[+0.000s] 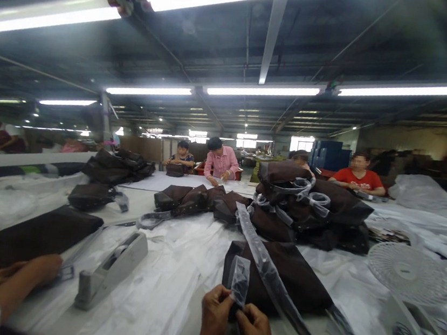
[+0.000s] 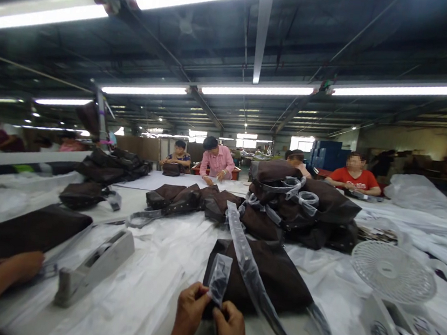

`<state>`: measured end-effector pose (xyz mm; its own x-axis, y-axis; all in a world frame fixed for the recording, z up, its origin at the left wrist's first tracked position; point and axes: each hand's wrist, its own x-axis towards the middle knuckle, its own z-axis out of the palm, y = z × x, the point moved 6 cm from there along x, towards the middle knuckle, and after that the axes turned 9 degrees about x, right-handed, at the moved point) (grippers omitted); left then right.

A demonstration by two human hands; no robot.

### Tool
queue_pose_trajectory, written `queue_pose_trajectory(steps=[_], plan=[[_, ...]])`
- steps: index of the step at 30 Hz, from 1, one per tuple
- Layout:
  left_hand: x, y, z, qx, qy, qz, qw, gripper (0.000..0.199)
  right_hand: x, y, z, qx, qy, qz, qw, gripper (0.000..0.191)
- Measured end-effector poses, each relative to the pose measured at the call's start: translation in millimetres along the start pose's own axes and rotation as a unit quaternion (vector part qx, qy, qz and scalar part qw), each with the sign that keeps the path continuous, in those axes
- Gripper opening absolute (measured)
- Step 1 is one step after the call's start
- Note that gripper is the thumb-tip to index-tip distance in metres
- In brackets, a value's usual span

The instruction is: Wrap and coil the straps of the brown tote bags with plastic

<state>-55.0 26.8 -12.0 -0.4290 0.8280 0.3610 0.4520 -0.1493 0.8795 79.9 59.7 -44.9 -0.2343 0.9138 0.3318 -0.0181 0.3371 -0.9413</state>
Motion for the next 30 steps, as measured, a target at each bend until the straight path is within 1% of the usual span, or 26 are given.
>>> queue_pose_trajectory(steps=[2,3,5,7,9,12,16,18,19,21,23,24,26,28,29,30], plan=[[-1,11,-2.2,0.105,-0.013,0.071,0.992,0.019,0,8,1,0.029,0.017,0.017,0.999,0.029],[-1,17,-2.6,0.165,-0.019,0.115,0.979,0.021,0,13,3,0.047,0.019,0.033,0.998,0.03],[-3,28,-2.1,0.279,-0.027,0.201,0.939,0.023,1,21,6,0.087,0.022,0.073,0.993,0.032],[-4,35,-1.3,0.359,-0.03,0.256,0.897,0.023,2,24,9,0.112,0.024,0.097,0.989,0.033],[-4,40,-1.6,0.394,-0.036,0.277,0.876,0.023,3,19,11,0.118,0.021,0.094,0.988,0.033],[-6,43,-3.8,0.413,-0.046,0.282,0.865,0.022,2,7,11,0.11,0.027,0.096,0.989,0.03],[-13,41,-6.7,0.433,-0.058,0.29,0.851,0.022,1,0,11,0.12,0.058,0.127,0.983,0.027],[-15,39,-8.7,0.428,-0.06,0.288,0.855,0.022,2,2,13,0.125,0.063,0.131,0.981,0.028],[-14,38,-10.1,0.418,-0.061,0.278,0.863,0.023,2,4,13,0.125,0.065,0.132,0.981,0.028],[-11,34,-13.0,0.375,-0.069,0.238,0.893,0.023,3,6,14,0.122,0.062,0.13,0.982,0.027],[-6,30,-13.8,0.302,-0.089,0.19,0.93,0.021,4,6,14,0.115,0.054,0.125,0.984,0.026],[-5,28,-13.0,0.26,-0.104,0.17,0.945,0.017,4,4,13,0.11,0.049,0.12,0.985,0.026],[-5,24,-10.1,0.181,-0.13,0.131,0.966,0.009,4,-2,10,0.1,0.038,0.114,0.988,0.025],[-6,17,-7.6,0.115,-0.142,0.083,0.98,0.005,5,-12,6,0.044,0.032,0.081,0.995,0.023],[-6,12,-6.6,0.087,-0.143,0.059,0.984,0.005,7,-19,2,-0.008,0.036,0.046,0.998,0.021],[-7,9,-5.6,0.063,-0.142,0.041,0.987,0.007,8,-27,-1,-0.078,0.043,-0.005,0.996,0.018]])
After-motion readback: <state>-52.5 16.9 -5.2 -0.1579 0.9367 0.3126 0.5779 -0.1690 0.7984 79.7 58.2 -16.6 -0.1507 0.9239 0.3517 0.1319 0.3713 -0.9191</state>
